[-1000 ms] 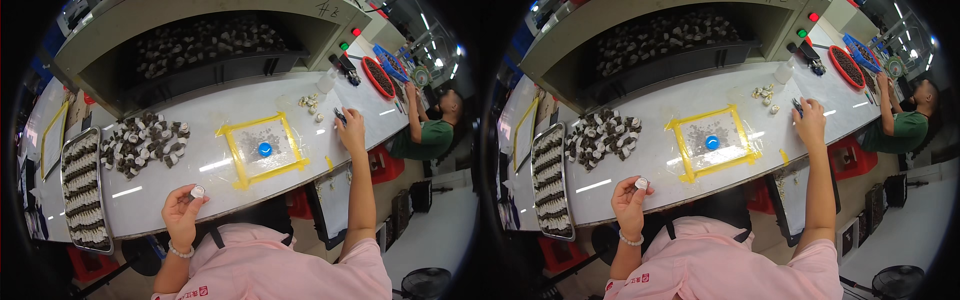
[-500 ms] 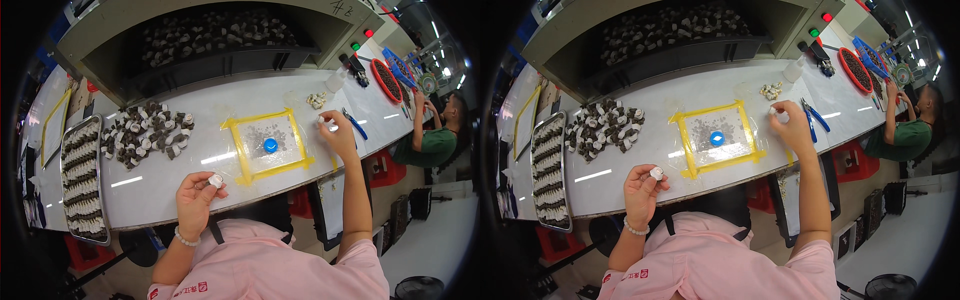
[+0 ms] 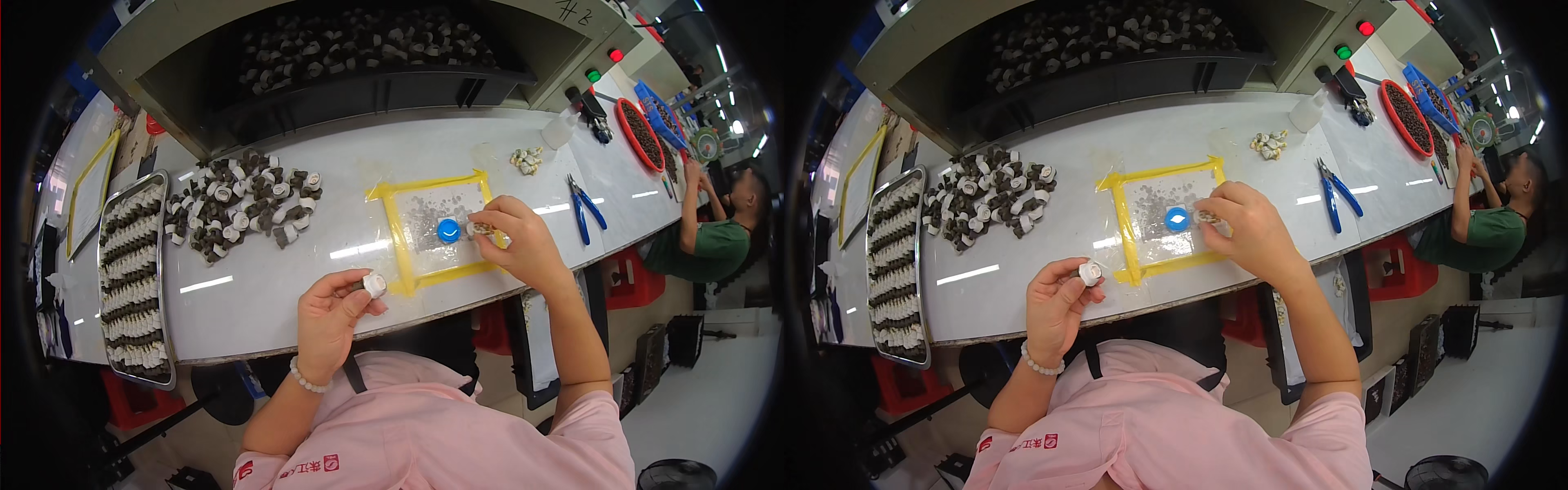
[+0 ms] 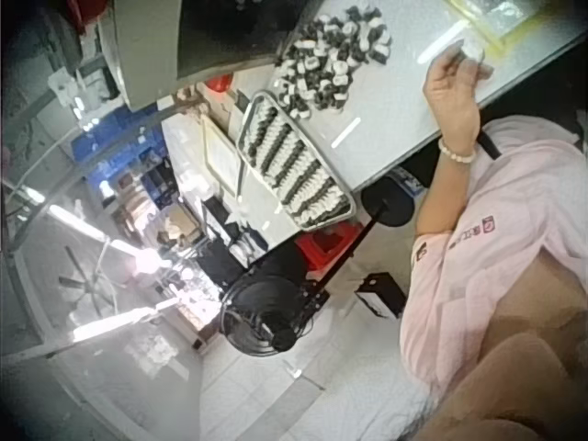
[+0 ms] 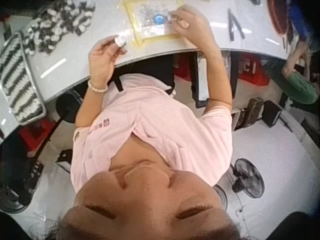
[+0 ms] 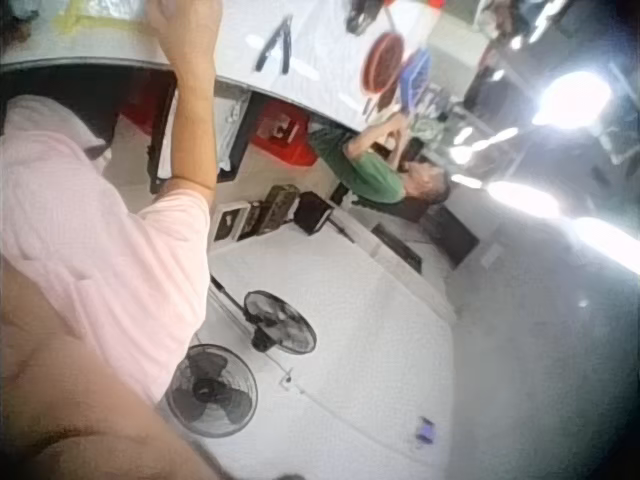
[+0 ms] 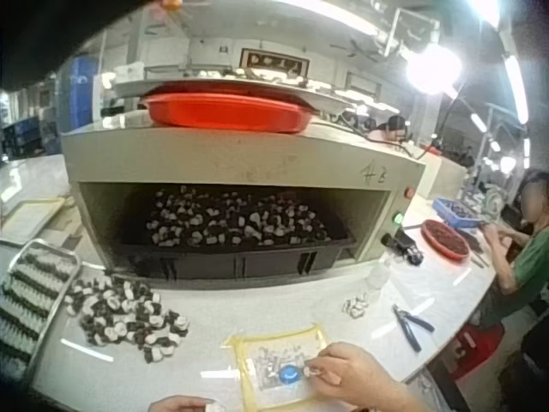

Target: The person trims piano damper parts using wire cutters, dips caps into adhesive, attaches them to damper felt blocks, and arranges the assembled dampers on a tray.

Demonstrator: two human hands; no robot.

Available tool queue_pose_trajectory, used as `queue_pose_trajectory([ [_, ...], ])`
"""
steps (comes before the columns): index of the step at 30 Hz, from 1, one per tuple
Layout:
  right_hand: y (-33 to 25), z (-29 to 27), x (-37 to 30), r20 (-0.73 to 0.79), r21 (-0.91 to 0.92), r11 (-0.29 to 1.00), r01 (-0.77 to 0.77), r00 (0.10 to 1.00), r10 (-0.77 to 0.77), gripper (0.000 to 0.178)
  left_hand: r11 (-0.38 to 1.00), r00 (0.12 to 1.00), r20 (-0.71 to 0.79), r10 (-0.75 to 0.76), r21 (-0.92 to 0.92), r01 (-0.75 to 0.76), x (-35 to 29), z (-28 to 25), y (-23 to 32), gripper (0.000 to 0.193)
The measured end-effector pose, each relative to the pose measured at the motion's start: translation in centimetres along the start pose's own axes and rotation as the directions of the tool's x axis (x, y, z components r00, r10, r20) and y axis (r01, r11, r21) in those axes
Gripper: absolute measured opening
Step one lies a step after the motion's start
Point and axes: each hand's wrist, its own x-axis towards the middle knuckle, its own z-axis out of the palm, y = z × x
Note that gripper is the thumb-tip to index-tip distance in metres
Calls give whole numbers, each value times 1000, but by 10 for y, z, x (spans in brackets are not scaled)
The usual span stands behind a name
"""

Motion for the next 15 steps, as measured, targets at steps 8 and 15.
queue_pose_trajectory([
  [8,-4,12,16,61,-90,983,160,986,-155,22,999,1000,-5,-11,-45,10,-1,-2,-3,23],
  [15,-6,12,19,103,-91,985,145,985,-135,22,999,1000,-2,-19,-43,19,-1,-3,-3,24],
])
